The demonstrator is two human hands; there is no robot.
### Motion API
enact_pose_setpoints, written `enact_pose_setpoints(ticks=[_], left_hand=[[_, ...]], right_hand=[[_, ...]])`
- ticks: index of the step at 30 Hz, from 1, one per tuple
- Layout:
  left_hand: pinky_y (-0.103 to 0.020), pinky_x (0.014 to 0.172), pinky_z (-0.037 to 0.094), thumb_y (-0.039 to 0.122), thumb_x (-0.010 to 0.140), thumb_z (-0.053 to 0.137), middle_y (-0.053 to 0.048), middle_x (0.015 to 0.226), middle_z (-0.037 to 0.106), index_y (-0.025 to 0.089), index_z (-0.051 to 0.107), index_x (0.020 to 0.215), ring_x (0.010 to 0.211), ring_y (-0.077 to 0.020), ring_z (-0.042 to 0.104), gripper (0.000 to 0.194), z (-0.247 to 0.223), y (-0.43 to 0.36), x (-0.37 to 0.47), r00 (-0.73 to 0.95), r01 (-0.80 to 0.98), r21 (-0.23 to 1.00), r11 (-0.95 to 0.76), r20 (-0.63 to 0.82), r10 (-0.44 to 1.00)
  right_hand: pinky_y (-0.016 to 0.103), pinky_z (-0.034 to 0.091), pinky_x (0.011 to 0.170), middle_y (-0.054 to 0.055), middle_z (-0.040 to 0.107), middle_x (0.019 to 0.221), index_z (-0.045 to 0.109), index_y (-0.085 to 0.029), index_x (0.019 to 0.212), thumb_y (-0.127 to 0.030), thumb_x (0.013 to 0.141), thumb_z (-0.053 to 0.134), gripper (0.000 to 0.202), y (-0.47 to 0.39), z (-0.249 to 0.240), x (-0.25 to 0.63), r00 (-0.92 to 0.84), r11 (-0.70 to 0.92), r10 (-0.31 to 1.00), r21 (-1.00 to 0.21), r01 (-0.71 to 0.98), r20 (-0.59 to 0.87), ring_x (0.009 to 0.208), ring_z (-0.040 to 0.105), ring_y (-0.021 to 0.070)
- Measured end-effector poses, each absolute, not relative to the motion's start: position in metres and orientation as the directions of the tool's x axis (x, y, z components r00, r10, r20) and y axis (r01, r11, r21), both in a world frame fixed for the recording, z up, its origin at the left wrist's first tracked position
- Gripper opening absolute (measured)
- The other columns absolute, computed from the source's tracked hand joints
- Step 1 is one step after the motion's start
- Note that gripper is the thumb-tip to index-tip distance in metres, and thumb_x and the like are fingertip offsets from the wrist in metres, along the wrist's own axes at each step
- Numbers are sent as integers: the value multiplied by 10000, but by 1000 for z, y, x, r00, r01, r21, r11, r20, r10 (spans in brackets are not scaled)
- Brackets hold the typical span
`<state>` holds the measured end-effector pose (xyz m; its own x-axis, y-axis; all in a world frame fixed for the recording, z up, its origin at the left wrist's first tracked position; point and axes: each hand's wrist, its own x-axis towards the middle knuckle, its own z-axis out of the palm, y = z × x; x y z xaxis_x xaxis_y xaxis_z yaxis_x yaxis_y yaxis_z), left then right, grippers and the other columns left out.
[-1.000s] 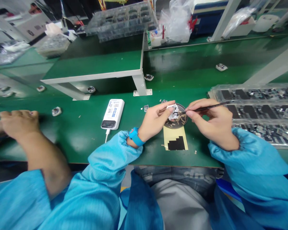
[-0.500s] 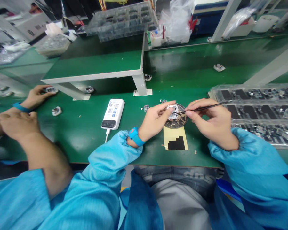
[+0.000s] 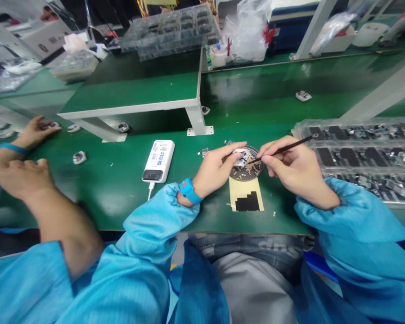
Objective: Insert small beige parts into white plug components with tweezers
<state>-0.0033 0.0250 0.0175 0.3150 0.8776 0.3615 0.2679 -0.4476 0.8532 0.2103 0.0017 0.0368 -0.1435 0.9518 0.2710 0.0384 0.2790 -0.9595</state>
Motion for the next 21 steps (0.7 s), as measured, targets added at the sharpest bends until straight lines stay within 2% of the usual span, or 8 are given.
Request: enact_pose_setpoints(ticks=[6,10,14,16,18,19,21], left_hand=[[-361,1110,500,274,1006,586,-69,1302,716,176,715,1276,1227,-225,668,315,16,27,-4,316,275,867,-416,328,890],[-356,1002,574,324,975,632,-91,1236,742,157,723,1243,1117,-229,715,328,17,30,-4,252,219,924,-313,256,933],[-332,848,631,308,856,758,-116,1121,767,134,708,1202,994,-235,746,391,18,35,-5,183,117,985,-127,104,978],[-316,791,638,270,787,812,-109,1089,763,142,672,1213,925,-224,755,467,16,37,-6,192,55,996,-75,64,979],[-300,756,635,263,767,833,-94,1050,757,156,637,1246,862,-210,760,529,16,37,-7,212,23,998,-53,47,976],[-295,741,632,279,774,833,-89,1033,754,160,628,1263,842,-207,760,543,16,37,-7,223,25,999,-47,40,974],[-282,703,626,332,794,827,-88,1015,750,160,652,1246,804,-198,752,514,19,34,-7,245,77,996,-34,14,969]], right_hand=[[274,501,494,39,708,956,610,-225,892,-336,873,767,194,5,35,213,-155,223,966,-970,98,206,581,592,108],[272,488,532,29,690,844,616,-199,904,-416,874,764,264,1,36,214,-174,192,971,-967,170,162,584,580,110],[303,511,610,23,658,744,565,-205,826,-499,1011,540,348,-15,51,227,-245,154,957,-988,-19,154,632,614,144],[316,506,606,4,630,709,544,-221,831,-514,1024,500,353,-22,65,246,-180,158,970,-986,-51,164,612,606,154],[309,473,574,-17,594,685,592,-236,908,-527,993,551,307,-25,80,275,0,198,980,-975,99,199,573,565,151],[304,448,570,-18,589,687,633,-237,956,-527,972,587,293,-26,87,293,105,200,967,-947,253,232,568,542,147],[308,409,594,4,618,705,702,-216,945,-506,914,668,294,-27,95,332,246,97,923,-797,597,297,608,538,156]])
